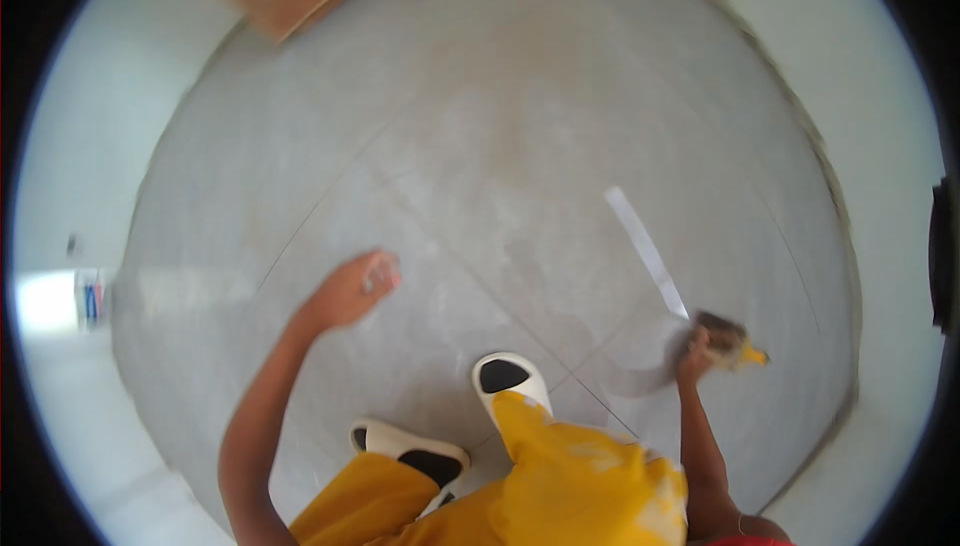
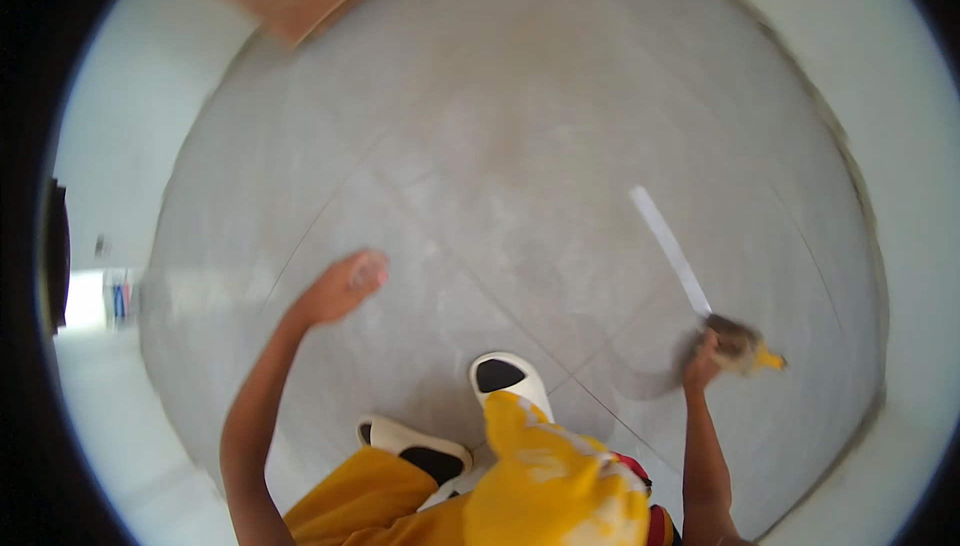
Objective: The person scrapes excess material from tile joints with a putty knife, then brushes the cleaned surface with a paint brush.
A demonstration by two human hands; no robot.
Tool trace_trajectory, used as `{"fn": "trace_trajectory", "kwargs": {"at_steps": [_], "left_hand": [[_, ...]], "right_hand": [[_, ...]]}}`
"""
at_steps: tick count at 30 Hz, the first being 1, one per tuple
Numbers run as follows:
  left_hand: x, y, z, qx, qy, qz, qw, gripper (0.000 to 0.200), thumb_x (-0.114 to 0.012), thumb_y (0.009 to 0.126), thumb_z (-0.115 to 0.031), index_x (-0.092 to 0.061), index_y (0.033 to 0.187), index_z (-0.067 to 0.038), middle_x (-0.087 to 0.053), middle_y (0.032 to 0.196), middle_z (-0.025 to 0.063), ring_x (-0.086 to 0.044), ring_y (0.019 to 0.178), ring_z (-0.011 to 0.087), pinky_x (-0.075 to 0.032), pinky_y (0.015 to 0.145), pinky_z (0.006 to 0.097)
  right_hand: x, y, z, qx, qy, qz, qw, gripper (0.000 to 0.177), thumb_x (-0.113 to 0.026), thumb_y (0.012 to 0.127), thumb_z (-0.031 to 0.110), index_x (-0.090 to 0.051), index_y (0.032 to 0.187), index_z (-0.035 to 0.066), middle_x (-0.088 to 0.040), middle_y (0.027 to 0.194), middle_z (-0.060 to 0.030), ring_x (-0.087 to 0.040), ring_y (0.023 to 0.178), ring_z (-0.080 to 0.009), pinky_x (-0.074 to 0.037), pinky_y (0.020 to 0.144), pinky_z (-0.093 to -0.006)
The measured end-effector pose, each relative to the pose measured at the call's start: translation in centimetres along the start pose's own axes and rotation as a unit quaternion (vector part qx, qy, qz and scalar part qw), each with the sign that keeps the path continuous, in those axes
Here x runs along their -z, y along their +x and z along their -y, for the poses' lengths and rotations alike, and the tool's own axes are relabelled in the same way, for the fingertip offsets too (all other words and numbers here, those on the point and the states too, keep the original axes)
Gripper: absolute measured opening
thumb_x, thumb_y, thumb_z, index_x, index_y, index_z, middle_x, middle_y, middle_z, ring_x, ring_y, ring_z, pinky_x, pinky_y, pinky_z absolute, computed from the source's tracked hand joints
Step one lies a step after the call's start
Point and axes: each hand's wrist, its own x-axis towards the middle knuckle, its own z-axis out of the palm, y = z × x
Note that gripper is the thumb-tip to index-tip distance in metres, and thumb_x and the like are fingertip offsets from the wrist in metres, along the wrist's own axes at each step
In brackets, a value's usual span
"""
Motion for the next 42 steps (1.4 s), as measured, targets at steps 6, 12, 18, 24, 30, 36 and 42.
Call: {"fn": "trace_trajectory", "kwargs": {"at_steps": [6,12,18,24,30,36,42], "left_hand": [[4.1,-9.1,5.7,0.179,0.21,-0.152,0.949,0.034,-0.055,0.092,-0.03,-0.055,0.115,-0.005,-0.061,0.107,0.0159,-0.059,0.101,0.0298,-0.047,0.086,0.0395],[1.7,-22.5,2.7,0.298,0.276,-0.203,0.891,0.034,-0.057,0.09,-0.028,-0.056,0.117,-0.008,-0.061,0.11,0.0149,-0.058,0.106,0.0304,-0.046,0.089,0.0425],[-13.5,-37.2,0.8,0.463,0.213,-0.079,0.857,0.039,-0.058,0.088,-0.033,-0.055,0.118,-0.008,-0.061,0.114,0.0152,-0.057,0.108,0.0331,-0.046,0.09,0.045],[-20.4,-42.9,9.9,0.449,0.223,-0.009,0.865,0.059,-0.062,0.082,-0.045,-0.053,0.123,-0.004,-0.064,0.108,0.0176,-0.056,0.109,0.0343,-0.045,0.092,0.0444],[-16.0,-37.6,9.5,0.212,0.205,-0.108,0.949,0.033,-0.06,0.086,-0.017,-0.058,0.115,-0.003,-0.065,0.107,0.0199,-0.063,0.097,0.0356,-0.05,0.082,0.0409],[-14.6,-39.1,6.0,0.347,0.08,-0.144,0.923,0.025,-0.062,0.083,-0.011,-0.06,0.105,0.001,-0.068,0.085,0.0207,-0.068,0.079,0.0305,-0.052,0.07,0.0367],[-12.7,-43.9,6.7,0.411,0.137,-0.06,0.899,0.034,-0.059,0.09,-0.019,-0.054,0.119,-0.003,-0.066,0.093,0.0199,-0.066,0.084,0.0264,-0.051,0.074,0.0345]], "right_hand": [[-2.8,4.3,-4.4,0.06,-0.075,0.001,0.995,0.038,-0.05,0.096,0.027,-0.055,0.116,-0.005,-0.059,0.116,-0.016,-0.055,0.102,-0.0262,-0.042,0.09,-0.0396],[-6.7,12.0,-2.7,0.096,-0.148,0.022,0.984,0.041,-0.048,0.096,0.031,-0.057,0.115,-0.004,-0.062,0.11,-0.0156,-0.058,0.094,-0.0269,-0.044,0.085,-0.0413],[-8.4,15.1,-2.6,0.107,-0.159,0.07,0.979,0.044,-0.047,0.096,0.035,-0.058,0.114,-0.003,-0.064,0.103,-0.0152,-0.06,0.086,-0.0275,-0.046,0.08,-0.043],[-5.8,8.7,-4.6,0.084,-0.33,0.114,0.933,0.031,-0.047,0.093,0.025,-0.059,0.115,0.007,-0.062,0.101,-0.0135,-0.057,0.091,-0.0278,-0.04,0.083,-0.0477],[-2.4,12.7,5.1,0.017,0.004,0.153,0.988,0.046,-0.051,0.091,0.034,-0.063,0.083,-0.009,-0.067,0.079,-0.0211,-0.065,0.08,-0.0326,-0.047,0.072,-0.0415],[-1.9,24.2,6.3,0.058,0.024,0.082,0.995,0.038,-0.063,0.083,0.031,-0.063,0.077,-0.007,-0.064,0.067,-0.0127,-0.061,0.063,-0.0201,-0.046,0.06,-0.036],[-2.8,32.0,9.1,0.067,-0.053,0.044,0.995,0.044,-0.06,0.081,0.034,-0.065,0.08,-0.01,-0.066,0.077,-0.024,-0.066,0.078,-0.0362,-0.05,0.07,-0.0422]]}}
